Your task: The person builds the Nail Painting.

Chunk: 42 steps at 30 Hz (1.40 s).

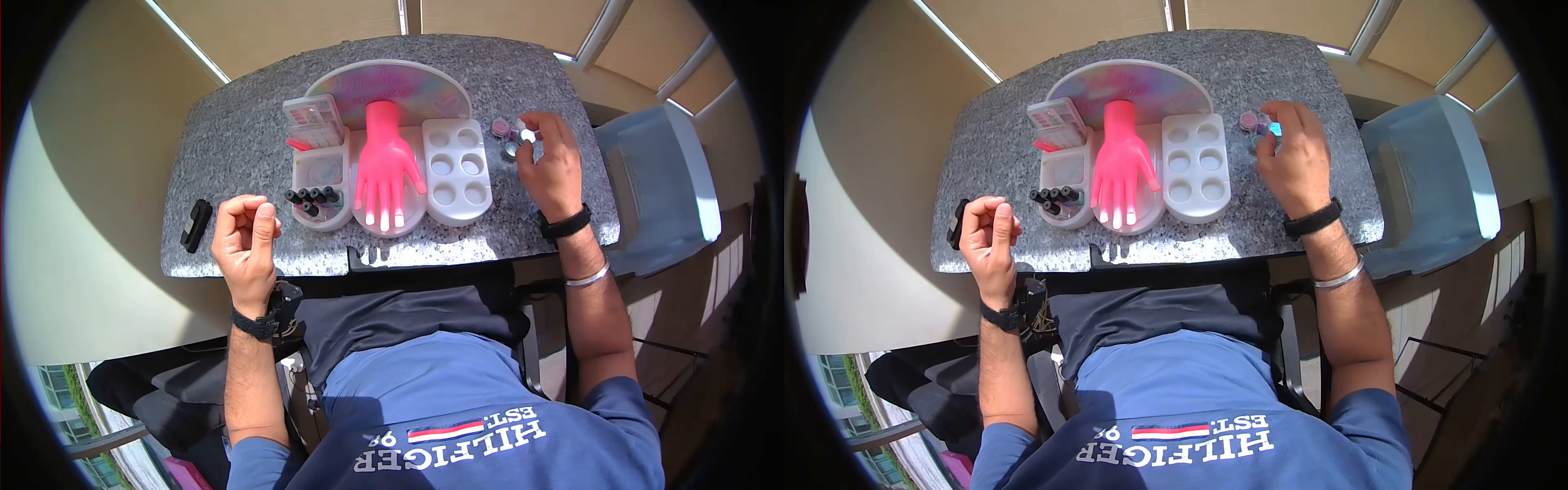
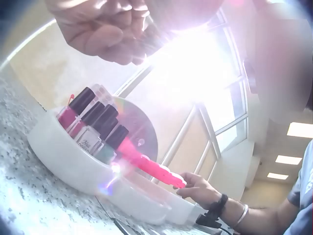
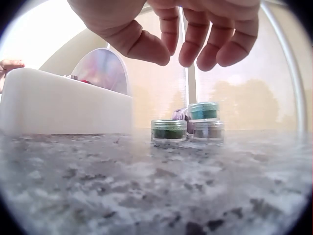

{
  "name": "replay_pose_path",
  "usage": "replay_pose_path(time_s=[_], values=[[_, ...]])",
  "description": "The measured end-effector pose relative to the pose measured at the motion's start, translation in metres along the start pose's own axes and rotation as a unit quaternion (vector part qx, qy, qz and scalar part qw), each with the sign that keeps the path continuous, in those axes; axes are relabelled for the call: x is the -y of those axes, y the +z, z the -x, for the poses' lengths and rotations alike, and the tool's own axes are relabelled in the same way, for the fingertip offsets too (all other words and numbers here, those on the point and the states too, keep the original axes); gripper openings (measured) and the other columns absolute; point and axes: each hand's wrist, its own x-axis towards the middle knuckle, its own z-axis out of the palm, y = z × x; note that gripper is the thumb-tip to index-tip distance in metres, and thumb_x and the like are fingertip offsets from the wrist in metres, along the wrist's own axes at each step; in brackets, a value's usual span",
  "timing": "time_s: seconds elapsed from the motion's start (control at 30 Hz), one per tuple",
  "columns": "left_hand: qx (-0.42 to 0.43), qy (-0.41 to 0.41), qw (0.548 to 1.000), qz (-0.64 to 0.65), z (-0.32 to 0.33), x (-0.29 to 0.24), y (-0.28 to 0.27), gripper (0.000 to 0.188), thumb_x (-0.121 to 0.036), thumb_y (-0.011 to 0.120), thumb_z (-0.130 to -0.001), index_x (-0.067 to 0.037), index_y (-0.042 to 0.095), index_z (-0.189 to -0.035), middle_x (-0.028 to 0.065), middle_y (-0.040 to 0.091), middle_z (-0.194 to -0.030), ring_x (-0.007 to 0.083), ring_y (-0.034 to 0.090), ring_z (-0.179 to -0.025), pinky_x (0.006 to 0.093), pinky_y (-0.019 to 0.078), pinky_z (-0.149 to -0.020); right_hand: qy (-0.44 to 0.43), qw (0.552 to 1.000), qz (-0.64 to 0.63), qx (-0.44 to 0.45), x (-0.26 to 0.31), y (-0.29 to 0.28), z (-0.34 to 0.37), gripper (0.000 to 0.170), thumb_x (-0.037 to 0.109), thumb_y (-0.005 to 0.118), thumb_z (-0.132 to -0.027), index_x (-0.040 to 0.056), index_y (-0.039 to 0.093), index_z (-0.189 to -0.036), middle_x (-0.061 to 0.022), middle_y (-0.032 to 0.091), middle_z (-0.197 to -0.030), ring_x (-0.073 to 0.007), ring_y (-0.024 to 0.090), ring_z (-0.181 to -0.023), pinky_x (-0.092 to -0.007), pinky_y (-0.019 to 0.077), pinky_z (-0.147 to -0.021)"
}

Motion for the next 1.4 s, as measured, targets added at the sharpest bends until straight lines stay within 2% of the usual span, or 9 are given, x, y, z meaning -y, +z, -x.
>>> replay_pose_path(time_s=[0.07, 0.1, 0.23, 0.43, 0.53, 0.7, 0.87, 1.17, 1.4], values=[[-0.024, -0.023, 0.999, 0.017, 0.004, 0.013, -0.003, 0.012, -0.017, 0.071, -0.111, -0.01, 0.066, -0.118, -0.0036, 0.066, -0.089, 0.0043, 0.062, -0.077, 0.0197, 0.0457, -0.063, -0.016, 0.999, 0.051, 0.0, -0.008, 0.002, 0.002, 0.036, -0.001, 0.071, -0.083, 0.0055, 0.071, -0.118, -0.016, 0.07, -0.109, -0.0379, 0.07, -0.104, -0.0489, 0.0574, -0.092], [-0.03, -0.045, 0.998, 0.03, 0.005, 0.017, -0.008, 0.011, -0.012, 0.07, -0.111, -0.007, 0.065, -0.12, -0.0015, 0.068, -0.092, 0.0042, 0.064, -0.078, 0.0207, 0.0503, -0.066, 0.0, 0.998, 0.064, 0.021, -0.013, 0.003, 0.005, 0.039, 0.005, 0.074, -0.083, 0.0067, 0.07, -0.122, -0.0169, 0.068, -0.113, -0.0405, 0.067, -0.108, -0.0521, 0.0549, -0.095], [-0.055, -0.078, 0.994, 0.06, -0.001, 0.035, -0.013, 0.013, -0.019, 0.068, -0.113, -0.009, 0.064, -0.121, -0.0009, 0.068, -0.091, 0.005, 0.062, -0.074, 0.0199, 0.046, -0.061, 0.036, 0.993, 0.101, 0.041, -0.015, 0.003, 0.007, 0.042, 0.014, 0.077, -0.086, 0.0076, 0.069, -0.126, -0.0167, 0.066, -0.12, -0.0415, 0.064, -0.114, -0.0543, 0.0532, -0.097], [-0.063, -0.131, 0.98, 0.136, -0.008, 0.05, -0.022, 0.018, -0.027, 0.063, -0.116, -0.011, 0.065, -0.124, -0.0007, 0.065, -0.091, 0.0074, 0.058, -0.075, 0.0214, 0.0435, -0.062, 0.049, 0.992, 0.099, 0.066, -0.022, -0.001, 0.007, 0.038, 0.011, 0.074, -0.086, 0.006, 0.068, -0.123, -0.0181, 0.068, -0.119, -0.0424, 0.064, -0.113, -0.0528, 0.0536, -0.097], [-0.075, -0.187, 0.954, 0.222, -0.015, 0.043, -0.022, 0.023, -0.031, 0.058, -0.118, -0.01, 0.065, -0.125, 0.0005, 0.064, -0.092, 0.0103, 0.057, -0.077, 0.0233, 0.0434, -0.064, 0.041, 0.993, 0.08, 0.07, -0.028, -0.005, 0.008, 0.038, 0.008, 0.074, -0.086, 0.0063, 0.068, -0.123, -0.018, 0.069, -0.12, -0.043, 0.064, -0.115, -0.0524, 0.0528, -0.1], [-0.076, -0.195, 0.947, 0.244, -0.02, 0.061, -0.026, 0.025, -0.031, 0.055, -0.118, -0.01, 0.067, -0.124, 0.0022, 0.067, -0.094, 0.0109, 0.058, -0.077, 0.0249, 0.0435, -0.064, 0.004, 0.992, 0.071, 0.107, -0.042, -0.012, 0.005, 0.043, 0.006, 0.076, -0.086, 0.0098, 0.069, -0.128, -0.0149, 0.069, -0.125, -0.042, 0.061, -0.121, -0.0518, 0.0498, -0.107], [-0.092, -0.224, 0.936, 0.256, -0.026, 0.062, -0.019, 0.031, -0.035, 0.052, -0.119, -0.008, 0.066, -0.125, 0.002, 0.064, -0.095, 0.0128, 0.057, -0.08, 0.0277, 0.0434, -0.068, -0.058, 0.982, 0.071, 0.168, -0.027, -0.016, -0.006, 0.05, 0.008, 0.079, -0.085, 0.0137, 0.07, -0.134, -0.0114, 0.069, -0.132, -0.0391, 0.056, -0.13, -0.0537, 0.0468, -0.111], [-0.076, -0.236, 0.919, 0.307, -0.031, 0.062, -0.019, 0.034, -0.037, 0.05, -0.12, -0.006, 0.064, -0.125, 0.0021, 0.062, -0.096, 0.0135, 0.055, -0.084, 0.03, 0.0459, -0.076, -0.001, 0.958, 0.146, 0.246, -0.03, 0.001, -0.012, 0.052, 0.017, 0.085, -0.082, 0.0175, 0.071, -0.133, -0.0061, 0.069, -0.134, -0.0376, 0.054, -0.134, -0.0565, 0.0439, -0.11], [-0.091, -0.231, 0.923, 0.294, -0.032, 0.064, -0.015, 0.034, -0.037, 0.049, -0.12, -0.006, 0.064, -0.126, 0.0021, 0.062, -0.095, 0.0138, 0.055, -0.083, 0.0292, 0.0449, -0.074, -0.023, 0.952, 0.165, 0.257, -0.013, 0.005, -0.023, 0.045, 0.019, 0.086, -0.081, 0.0154, 0.073, -0.124, -0.0049, 0.072, -0.127, -0.0356, 0.055, -0.134, -0.0554, 0.0435, -0.109]])
